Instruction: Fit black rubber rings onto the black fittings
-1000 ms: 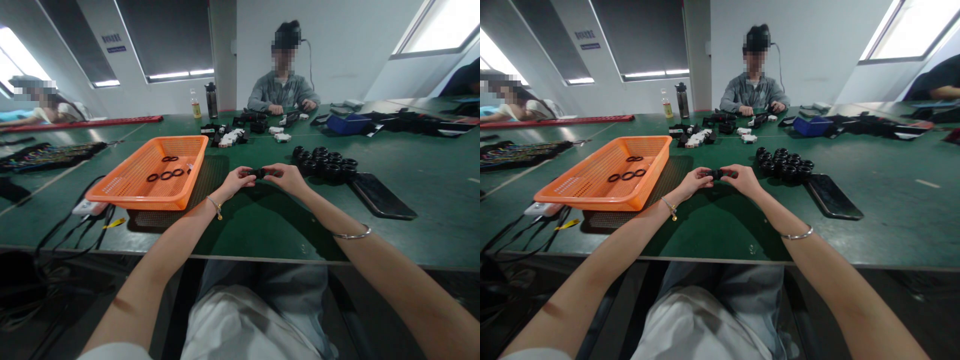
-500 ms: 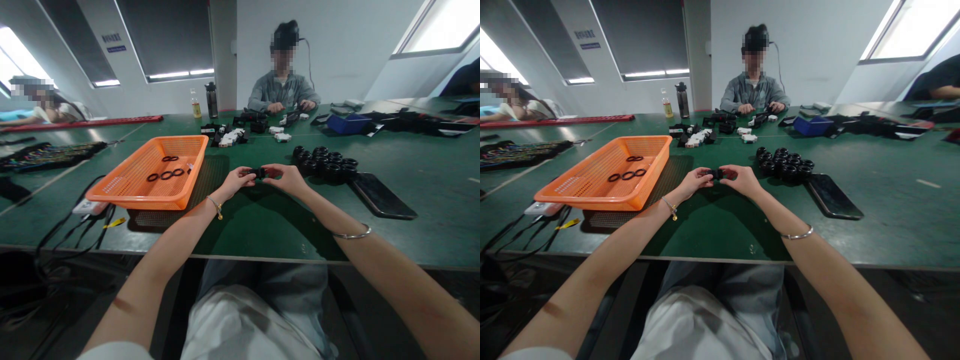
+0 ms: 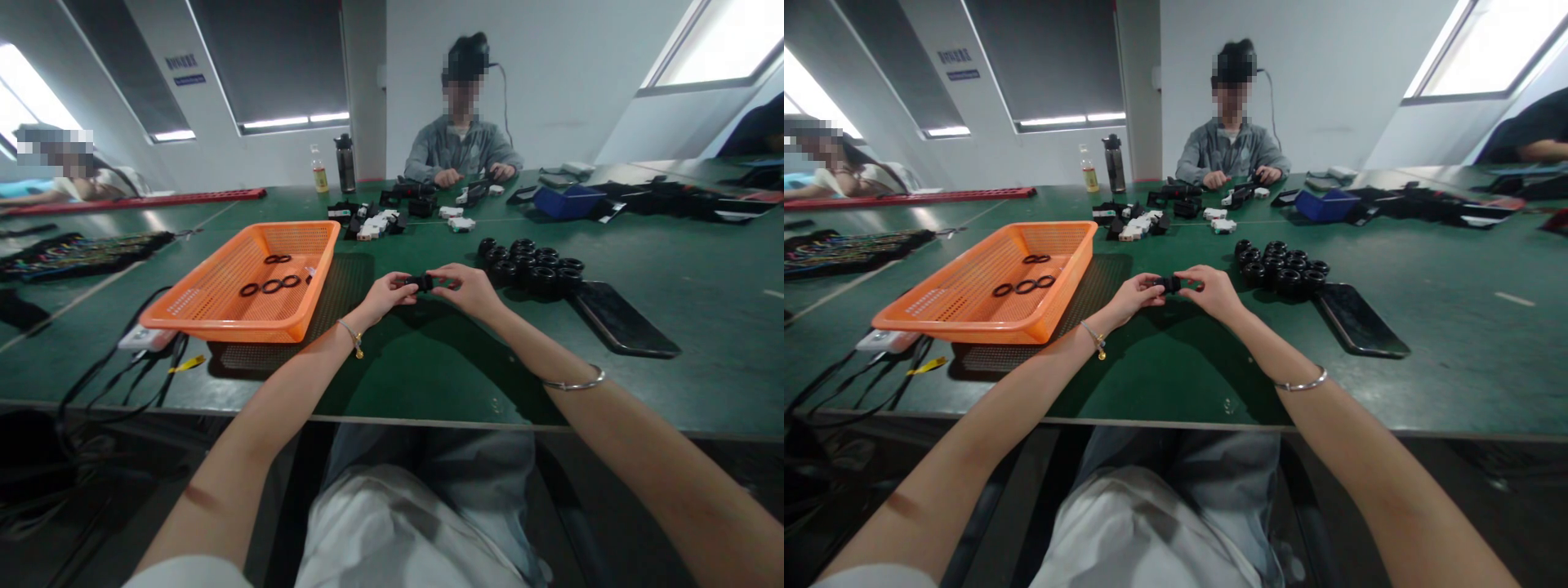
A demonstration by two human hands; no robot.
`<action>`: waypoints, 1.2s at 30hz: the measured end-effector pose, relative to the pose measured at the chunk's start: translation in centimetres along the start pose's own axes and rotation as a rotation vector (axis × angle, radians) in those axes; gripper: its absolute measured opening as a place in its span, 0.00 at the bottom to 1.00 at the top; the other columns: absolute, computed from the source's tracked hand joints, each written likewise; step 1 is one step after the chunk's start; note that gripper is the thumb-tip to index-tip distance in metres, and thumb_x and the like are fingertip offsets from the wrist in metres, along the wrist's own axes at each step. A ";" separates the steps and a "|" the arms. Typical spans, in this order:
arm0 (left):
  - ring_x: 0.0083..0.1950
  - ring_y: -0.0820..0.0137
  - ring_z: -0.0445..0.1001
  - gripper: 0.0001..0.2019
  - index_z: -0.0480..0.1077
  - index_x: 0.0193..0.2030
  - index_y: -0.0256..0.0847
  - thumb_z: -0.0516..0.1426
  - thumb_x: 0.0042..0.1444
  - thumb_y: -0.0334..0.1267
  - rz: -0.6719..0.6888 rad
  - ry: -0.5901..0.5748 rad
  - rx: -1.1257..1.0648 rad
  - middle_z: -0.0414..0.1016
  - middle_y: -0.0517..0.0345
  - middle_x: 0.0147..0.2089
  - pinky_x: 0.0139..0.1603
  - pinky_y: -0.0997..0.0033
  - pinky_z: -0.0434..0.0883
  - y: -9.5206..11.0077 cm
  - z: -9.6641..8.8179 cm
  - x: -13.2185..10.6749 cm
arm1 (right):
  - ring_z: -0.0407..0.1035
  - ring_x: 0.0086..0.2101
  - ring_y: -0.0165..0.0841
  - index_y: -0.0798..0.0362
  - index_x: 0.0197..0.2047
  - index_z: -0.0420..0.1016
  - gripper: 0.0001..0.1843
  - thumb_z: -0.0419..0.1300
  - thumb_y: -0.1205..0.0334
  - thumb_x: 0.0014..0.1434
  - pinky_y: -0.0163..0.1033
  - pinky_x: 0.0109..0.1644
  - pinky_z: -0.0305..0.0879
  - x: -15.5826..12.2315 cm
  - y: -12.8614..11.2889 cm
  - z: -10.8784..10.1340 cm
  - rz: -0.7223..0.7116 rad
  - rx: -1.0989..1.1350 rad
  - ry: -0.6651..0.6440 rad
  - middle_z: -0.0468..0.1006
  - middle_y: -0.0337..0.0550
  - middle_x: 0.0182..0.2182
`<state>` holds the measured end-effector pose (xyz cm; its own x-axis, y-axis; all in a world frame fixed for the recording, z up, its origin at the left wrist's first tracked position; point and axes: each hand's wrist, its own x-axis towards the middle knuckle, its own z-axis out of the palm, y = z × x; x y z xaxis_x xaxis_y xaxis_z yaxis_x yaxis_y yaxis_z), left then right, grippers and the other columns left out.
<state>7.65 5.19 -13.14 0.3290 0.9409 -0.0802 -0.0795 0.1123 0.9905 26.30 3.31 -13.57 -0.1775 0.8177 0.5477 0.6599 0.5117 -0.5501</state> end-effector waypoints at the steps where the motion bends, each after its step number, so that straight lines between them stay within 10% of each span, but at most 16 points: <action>1: 0.24 0.81 0.73 0.12 0.67 0.44 0.31 0.59 0.52 0.23 0.003 -0.002 -0.002 0.72 0.62 0.28 0.38 0.75 0.75 0.0 0.0 0.0 | 0.75 0.35 0.35 0.50 0.43 0.81 0.17 0.63 0.65 0.48 0.38 0.36 0.72 0.0 -0.1 0.0 -0.006 -0.005 0.000 0.81 0.45 0.40; 17: 0.24 0.81 0.73 0.12 0.67 0.44 0.31 0.59 0.52 0.24 -0.009 -0.004 0.010 0.72 0.62 0.28 0.41 0.73 0.76 0.2 0.1 -0.2 | 0.75 0.30 0.35 0.53 0.40 0.80 0.15 0.65 0.61 0.46 0.41 0.39 0.72 -0.1 -0.5 -0.1 0.077 0.114 -0.014 0.82 0.41 0.29; 36: 0.24 0.81 0.73 0.12 0.67 0.44 0.32 0.59 0.52 0.24 -0.020 -0.021 -0.033 0.72 0.61 0.28 0.40 0.73 0.76 -0.1 -0.1 0.1 | 0.75 0.34 0.36 0.51 0.42 0.80 0.17 0.63 0.65 0.46 0.42 0.39 0.73 -0.1 -0.5 0.0 0.024 0.080 0.033 0.81 0.44 0.37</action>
<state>7.55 5.31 -13.24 0.3507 0.9315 -0.0968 -0.1035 0.1413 0.9845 25.96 2.92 -13.37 -0.1374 0.8212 0.5539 0.6033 0.5129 -0.6107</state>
